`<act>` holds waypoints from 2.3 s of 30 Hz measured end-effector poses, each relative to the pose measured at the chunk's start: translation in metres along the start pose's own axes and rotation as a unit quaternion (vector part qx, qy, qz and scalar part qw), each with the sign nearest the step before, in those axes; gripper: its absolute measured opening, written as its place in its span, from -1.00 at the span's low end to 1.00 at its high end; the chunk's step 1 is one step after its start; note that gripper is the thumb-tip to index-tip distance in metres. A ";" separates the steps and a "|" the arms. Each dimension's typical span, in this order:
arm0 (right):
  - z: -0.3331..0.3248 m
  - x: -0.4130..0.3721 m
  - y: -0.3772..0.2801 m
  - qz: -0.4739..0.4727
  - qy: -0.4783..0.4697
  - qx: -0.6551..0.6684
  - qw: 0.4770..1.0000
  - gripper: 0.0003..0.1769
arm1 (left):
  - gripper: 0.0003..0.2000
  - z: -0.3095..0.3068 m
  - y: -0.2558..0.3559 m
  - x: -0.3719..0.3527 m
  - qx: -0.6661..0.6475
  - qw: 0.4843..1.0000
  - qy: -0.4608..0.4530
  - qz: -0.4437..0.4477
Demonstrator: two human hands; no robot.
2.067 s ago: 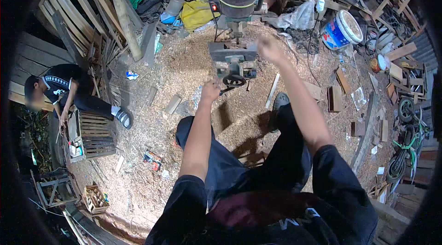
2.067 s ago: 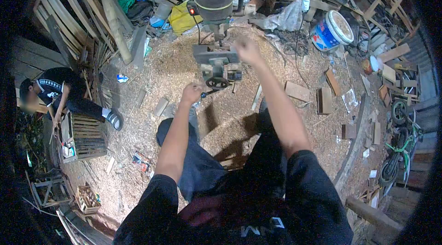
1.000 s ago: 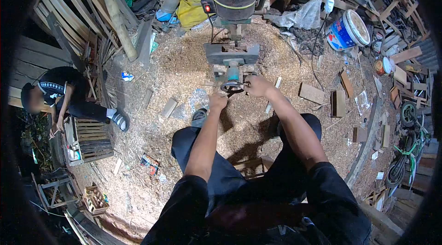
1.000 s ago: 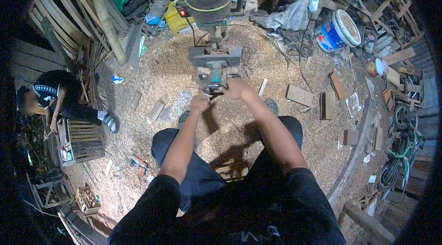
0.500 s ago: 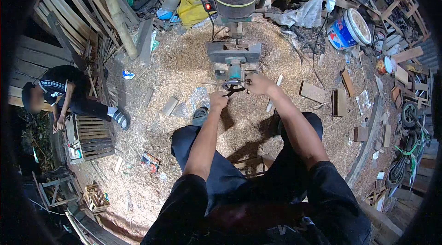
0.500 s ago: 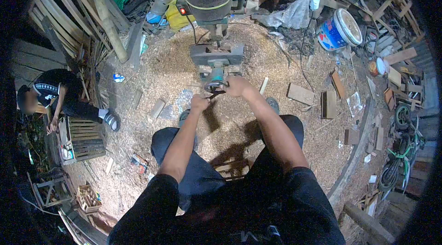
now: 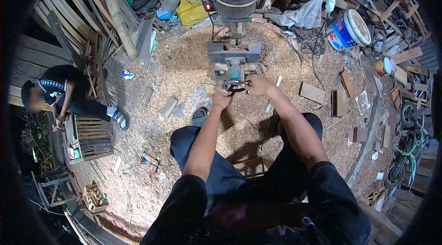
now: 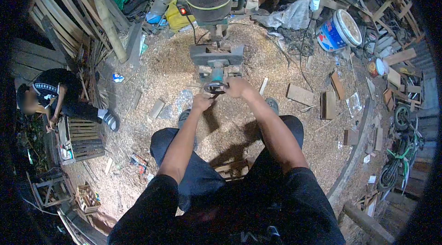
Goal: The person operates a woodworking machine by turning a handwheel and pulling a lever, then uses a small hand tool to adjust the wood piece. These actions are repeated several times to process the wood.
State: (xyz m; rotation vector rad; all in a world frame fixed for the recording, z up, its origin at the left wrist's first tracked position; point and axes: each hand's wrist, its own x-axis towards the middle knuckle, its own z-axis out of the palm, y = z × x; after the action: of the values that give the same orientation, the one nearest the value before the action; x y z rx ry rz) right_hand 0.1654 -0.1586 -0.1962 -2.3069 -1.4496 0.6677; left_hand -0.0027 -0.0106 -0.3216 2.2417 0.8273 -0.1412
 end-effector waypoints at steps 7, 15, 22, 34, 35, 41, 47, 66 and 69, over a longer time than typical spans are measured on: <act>0.003 0.003 0.014 -0.008 0.013 0.025 1.000 -0.51 | -0.63 0.043 -0.024 0.033 -0.202 0.942 0.261 0.053; -0.035 -0.006 0.005 0.061 0.084 0.066 0.992 -0.59 | -0.74 -0.021 0.025 0.024 -0.348 0.927 0.128 0.056; -0.170 0.023 -0.009 -0.007 0.476 0.256 0.841 -0.50 | -0.68 -0.172 0.153 -0.015 -0.358 0.904 0.185 0.141; -0.400 0.059 -0.124 -0.071 0.436 0.459 0.771 -0.32 | -0.63 -0.283 0.297 -0.049 -0.361 0.816 0.268 0.363; -0.391 0.055 -0.125 -0.062 0.460 0.432 0.773 -0.31 | -0.64 -0.279 0.293 -0.053 -0.363 0.822 0.255 0.356; -0.333 0.030 -0.113 -0.125 0.462 0.377 0.793 -0.44 | -0.67 -0.242 0.258 -0.067 -0.397 0.833 0.212 0.322; -0.243 -0.041 -0.127 -0.146 0.485 0.368 0.779 -0.47 | -0.69 -0.212 0.230 -0.112 -0.413 0.864 0.155 0.241; -0.193 -0.061 -0.137 0.136 0.298 -0.118 0.937 -0.62 | -0.77 -0.164 0.153 -0.131 -0.368 0.893 0.130 0.226; -0.211 -0.062 -0.141 0.158 0.114 -0.095 0.976 -0.68 | -0.79 -0.159 0.143 -0.125 -0.342 0.904 0.129 0.223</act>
State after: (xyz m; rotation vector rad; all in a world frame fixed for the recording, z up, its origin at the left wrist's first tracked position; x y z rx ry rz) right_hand 0.1535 -0.1613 0.0651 -2.6922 -1.0969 0.3362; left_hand -0.0369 -0.0440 -0.0784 1.7198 0.3774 0.5897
